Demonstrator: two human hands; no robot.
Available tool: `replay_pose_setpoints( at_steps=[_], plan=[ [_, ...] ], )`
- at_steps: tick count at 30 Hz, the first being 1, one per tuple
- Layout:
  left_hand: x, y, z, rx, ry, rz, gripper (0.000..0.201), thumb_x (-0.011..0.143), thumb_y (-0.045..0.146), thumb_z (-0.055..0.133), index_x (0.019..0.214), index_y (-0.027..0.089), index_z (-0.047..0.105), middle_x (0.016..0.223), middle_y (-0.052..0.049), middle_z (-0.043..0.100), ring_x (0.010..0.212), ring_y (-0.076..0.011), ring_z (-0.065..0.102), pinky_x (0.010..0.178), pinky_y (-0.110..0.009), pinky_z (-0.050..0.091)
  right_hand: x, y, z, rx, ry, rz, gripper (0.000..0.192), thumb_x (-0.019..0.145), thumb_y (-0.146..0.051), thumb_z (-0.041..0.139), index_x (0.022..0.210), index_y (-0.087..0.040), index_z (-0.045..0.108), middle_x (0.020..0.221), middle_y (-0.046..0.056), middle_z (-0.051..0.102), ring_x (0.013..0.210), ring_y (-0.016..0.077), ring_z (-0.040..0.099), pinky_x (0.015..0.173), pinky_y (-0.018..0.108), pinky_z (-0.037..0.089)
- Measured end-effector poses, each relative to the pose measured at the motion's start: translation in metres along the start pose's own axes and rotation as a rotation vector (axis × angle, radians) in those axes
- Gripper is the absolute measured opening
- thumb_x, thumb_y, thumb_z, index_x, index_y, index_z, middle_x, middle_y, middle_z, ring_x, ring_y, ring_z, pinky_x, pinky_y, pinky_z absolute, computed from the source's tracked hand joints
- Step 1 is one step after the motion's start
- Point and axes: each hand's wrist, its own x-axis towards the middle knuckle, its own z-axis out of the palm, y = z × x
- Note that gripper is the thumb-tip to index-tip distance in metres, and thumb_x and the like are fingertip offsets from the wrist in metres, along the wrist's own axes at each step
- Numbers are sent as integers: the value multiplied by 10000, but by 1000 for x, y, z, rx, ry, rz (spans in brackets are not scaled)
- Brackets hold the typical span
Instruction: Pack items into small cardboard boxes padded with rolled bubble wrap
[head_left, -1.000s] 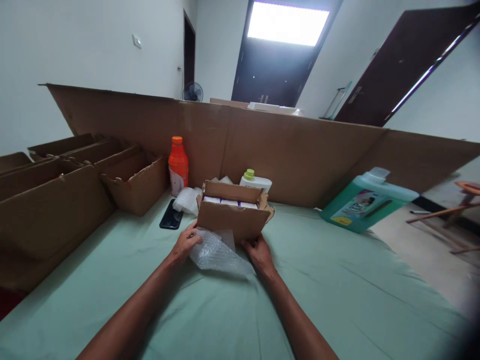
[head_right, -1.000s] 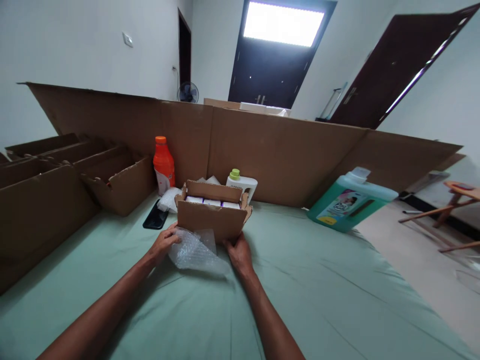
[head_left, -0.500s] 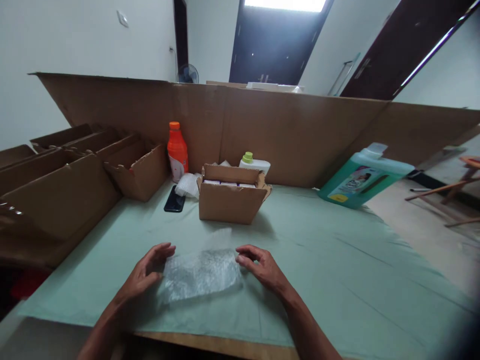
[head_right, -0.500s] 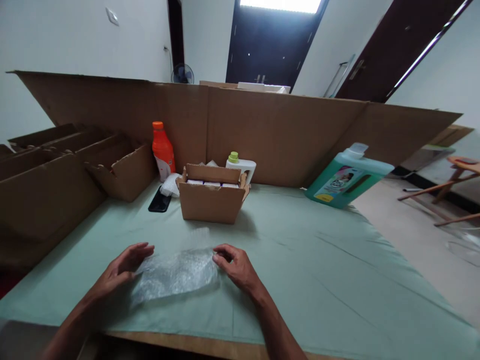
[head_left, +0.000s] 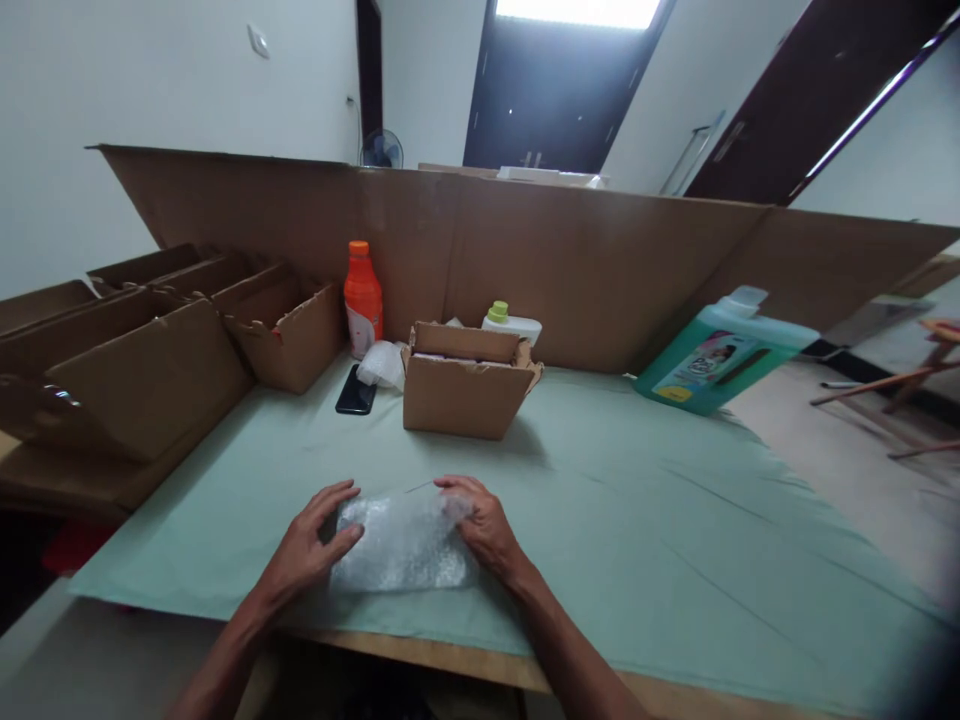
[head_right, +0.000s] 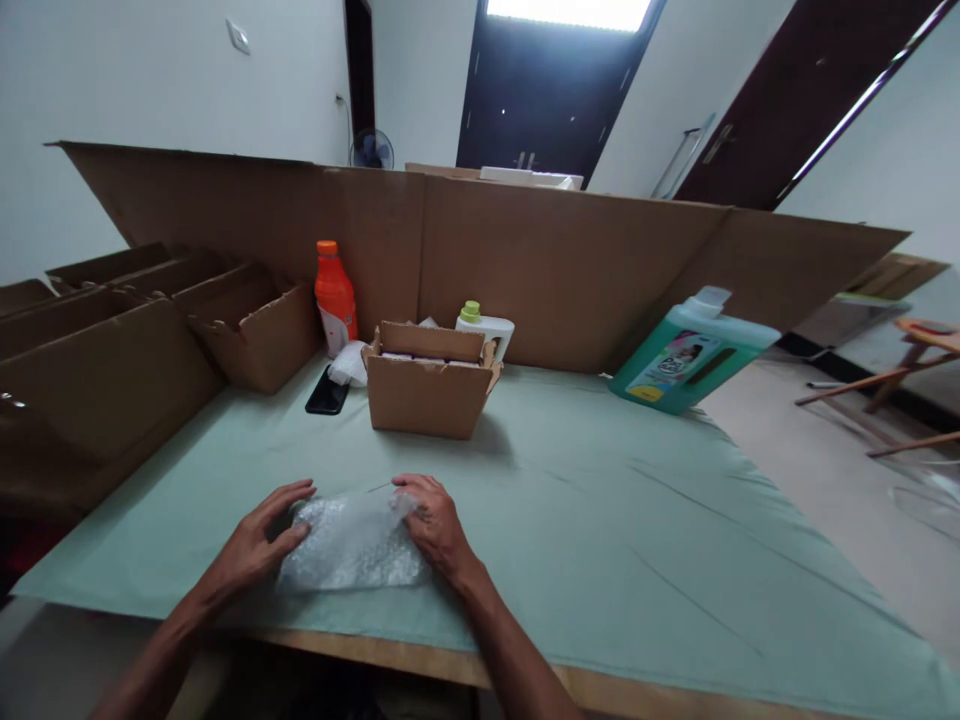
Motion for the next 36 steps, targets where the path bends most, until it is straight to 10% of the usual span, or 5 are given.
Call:
replay_pose_setpoints(
  at_steps=[5,10,19,28,36],
  plan=[
    [1,14,0,-356,-190,-57,988,719,658,715,1521,177,393,1454,-187,569,1347,-351,532,1119,-467,424,-7,4,-18,115,153,138,515,938,-608,456,797,-170,687,752,65,716,649,187,657,648,295,530],
    [35,23,51,-61,-77,-86,613,826,442,606,1368,161,563,1026,-72,726,990,-242,678,915,-372,522,-8,26,-25,70,259,223,507,853,-642,539,623,-192,581,568,6,591,532,157,538,525,267,430],
    [99,32,62,44,182,-15,752,761,369,680,1451,151,476,1360,-179,582,1224,-334,562,1050,-509,439,25,65,-79,-53,537,187,678,729,-613,674,1235,-164,622,1274,185,663,1101,339,639,844,449,528],
    [176,36,91,-123,150,53,661,893,230,516,1536,238,363,1399,-102,612,1221,-254,617,1022,-427,504,111,97,-78,1,467,91,584,712,-476,707,1197,-166,608,1123,149,746,997,310,688,876,457,547],
    [145,29,70,-3,231,27,645,924,289,539,1540,229,354,1511,-183,487,1326,-335,539,1103,-548,427,74,91,-86,-75,512,101,594,814,-481,625,1298,-137,604,1322,200,653,1214,361,607,1017,544,482]
  ],
)
